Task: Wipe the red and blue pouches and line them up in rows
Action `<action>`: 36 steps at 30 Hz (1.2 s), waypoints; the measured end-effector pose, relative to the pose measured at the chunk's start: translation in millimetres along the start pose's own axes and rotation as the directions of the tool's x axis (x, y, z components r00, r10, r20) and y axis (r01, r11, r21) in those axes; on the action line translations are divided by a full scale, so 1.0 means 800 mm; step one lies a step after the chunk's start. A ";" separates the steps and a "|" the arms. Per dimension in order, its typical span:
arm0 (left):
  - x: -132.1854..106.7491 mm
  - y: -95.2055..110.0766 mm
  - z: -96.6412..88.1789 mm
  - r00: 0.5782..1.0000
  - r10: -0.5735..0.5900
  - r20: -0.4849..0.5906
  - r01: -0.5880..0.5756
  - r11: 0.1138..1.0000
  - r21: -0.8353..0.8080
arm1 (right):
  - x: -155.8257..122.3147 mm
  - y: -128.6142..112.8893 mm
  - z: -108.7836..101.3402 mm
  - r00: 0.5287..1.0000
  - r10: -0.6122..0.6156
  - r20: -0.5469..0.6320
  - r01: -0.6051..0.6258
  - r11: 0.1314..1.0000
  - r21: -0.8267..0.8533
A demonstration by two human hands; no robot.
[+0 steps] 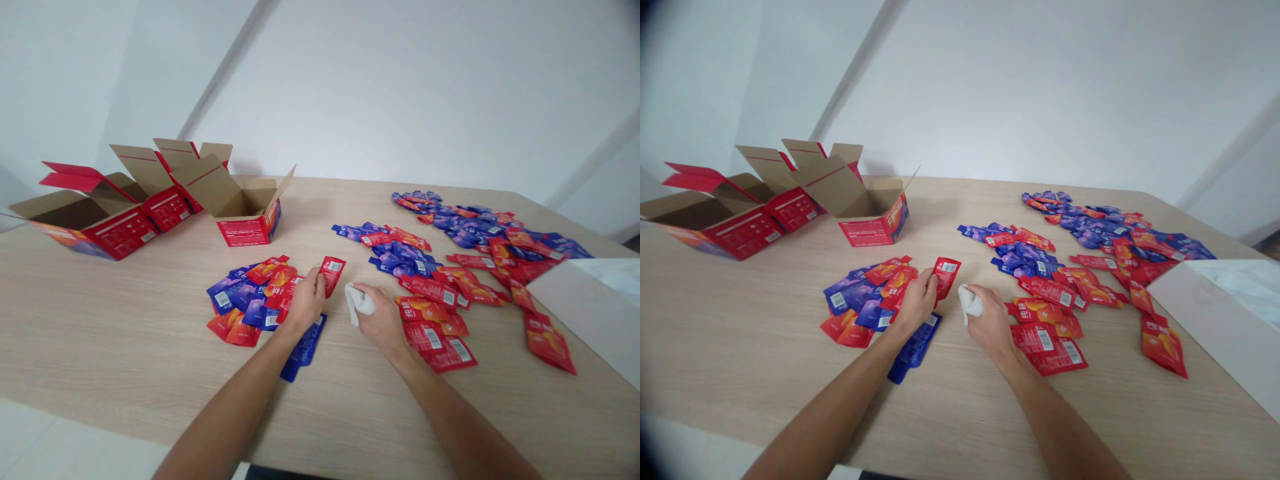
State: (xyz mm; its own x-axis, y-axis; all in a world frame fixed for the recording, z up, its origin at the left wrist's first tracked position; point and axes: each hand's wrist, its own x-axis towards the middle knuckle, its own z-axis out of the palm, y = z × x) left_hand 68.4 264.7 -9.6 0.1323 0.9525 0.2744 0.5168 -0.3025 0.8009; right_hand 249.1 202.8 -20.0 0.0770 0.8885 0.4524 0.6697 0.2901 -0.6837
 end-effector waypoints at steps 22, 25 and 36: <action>-0.035 0.005 0.013 0.880 -0.008 0.476 0.449 0.344 -0.825 | -0.007 0.004 0.011 0.960 -0.265 0.086 0.264 0.964 0.015; -0.031 0.001 0.006 0.900 -0.016 0.435 0.418 0.308 -0.855 | -0.010 0.004 0.013 0.950 -0.278 0.138 0.276 0.960 0.040; -0.033 0.007 0.004 0.865 0.000 0.502 0.489 0.230 -0.842 | -0.004 0.002 0.001 0.950 -0.301 0.085 0.297 0.953 0.051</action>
State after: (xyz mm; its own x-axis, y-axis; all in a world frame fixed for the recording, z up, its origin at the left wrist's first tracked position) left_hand 70.7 238.3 -13.7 0.5390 0.8417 -0.0300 -0.5282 0.3656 0.7664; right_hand 249.4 200.5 -23.1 -0.1914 0.7870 0.5865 0.6236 0.5590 -0.5465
